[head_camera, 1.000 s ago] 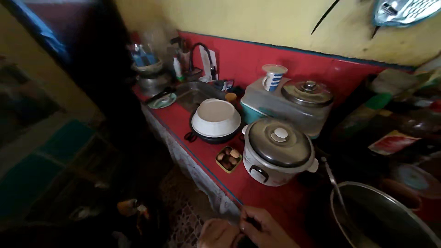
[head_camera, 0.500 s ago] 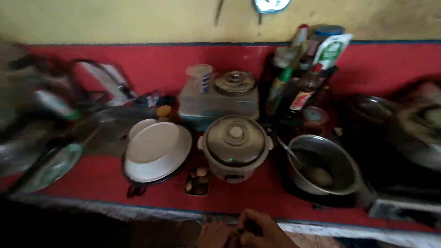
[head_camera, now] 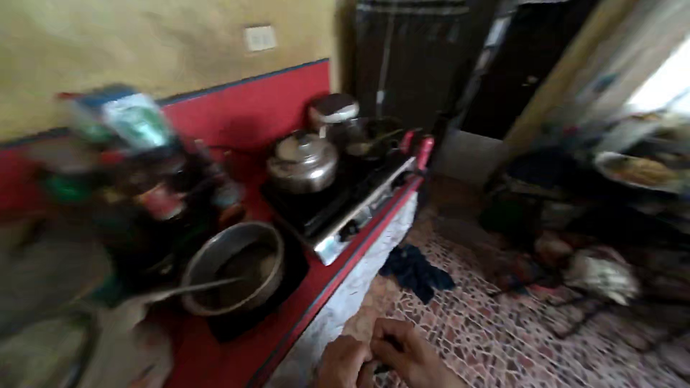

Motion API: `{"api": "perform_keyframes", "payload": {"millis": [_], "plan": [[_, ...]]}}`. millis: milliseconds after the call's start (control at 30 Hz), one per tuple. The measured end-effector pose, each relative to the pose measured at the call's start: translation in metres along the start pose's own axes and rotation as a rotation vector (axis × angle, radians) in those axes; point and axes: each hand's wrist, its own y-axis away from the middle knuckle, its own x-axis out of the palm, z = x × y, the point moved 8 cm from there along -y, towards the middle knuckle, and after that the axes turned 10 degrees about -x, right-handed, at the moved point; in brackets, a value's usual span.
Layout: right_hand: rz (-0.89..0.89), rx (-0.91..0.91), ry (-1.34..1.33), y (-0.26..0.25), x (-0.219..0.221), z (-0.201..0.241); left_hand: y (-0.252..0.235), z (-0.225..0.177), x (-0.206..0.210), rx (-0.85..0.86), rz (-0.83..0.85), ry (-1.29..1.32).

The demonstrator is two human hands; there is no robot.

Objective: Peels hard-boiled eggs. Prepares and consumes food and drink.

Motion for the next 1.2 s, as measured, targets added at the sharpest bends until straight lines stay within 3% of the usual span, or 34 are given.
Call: {"api": "perform_keyframes", "payload": {"millis": [133,233,300,400,533,733,900,1000,1133,1200], "plan": [[-0.239,0.185,0.034,0.043,-0.12,-0.009,-0.04,-0.078,0.1,0.305,-0.057,-0.167],[-0.44,0.3,0.003,0.084,-0.197,-0.016,-0.064,-0.126,0.171,0.506,-0.079,-0.148],[-0.581,0.315,0.065,0.113,-0.245,-0.01,-0.085,-0.154,0.214,0.503,0.068,-0.051],[-0.745,0.283,0.32,0.156,-0.305,0.007,-0.12,-0.197,0.277,0.339,0.514,0.091],[-0.914,0.253,0.528,0.199,-0.377,0.023,-0.144,-0.255,0.359,0.393,0.707,0.136],[-1.088,0.426,0.508,0.265,-0.509,-0.006,-0.168,-0.34,0.492,0.595,0.74,0.118],[-1.309,0.592,0.368,0.346,-0.619,-0.02,-0.159,-0.427,0.6,0.986,0.577,0.127],[-1.493,0.621,0.333,0.404,-0.661,-0.022,-0.149,-0.467,0.663,1.071,0.57,0.175],[-1.562,0.599,0.641,0.468,-0.71,0.015,-0.142,-0.531,0.756,0.783,1.205,0.154],[-1.522,0.565,0.717,0.499,-0.74,0.03,-0.132,-0.562,0.798,0.748,1.302,0.187]]}}
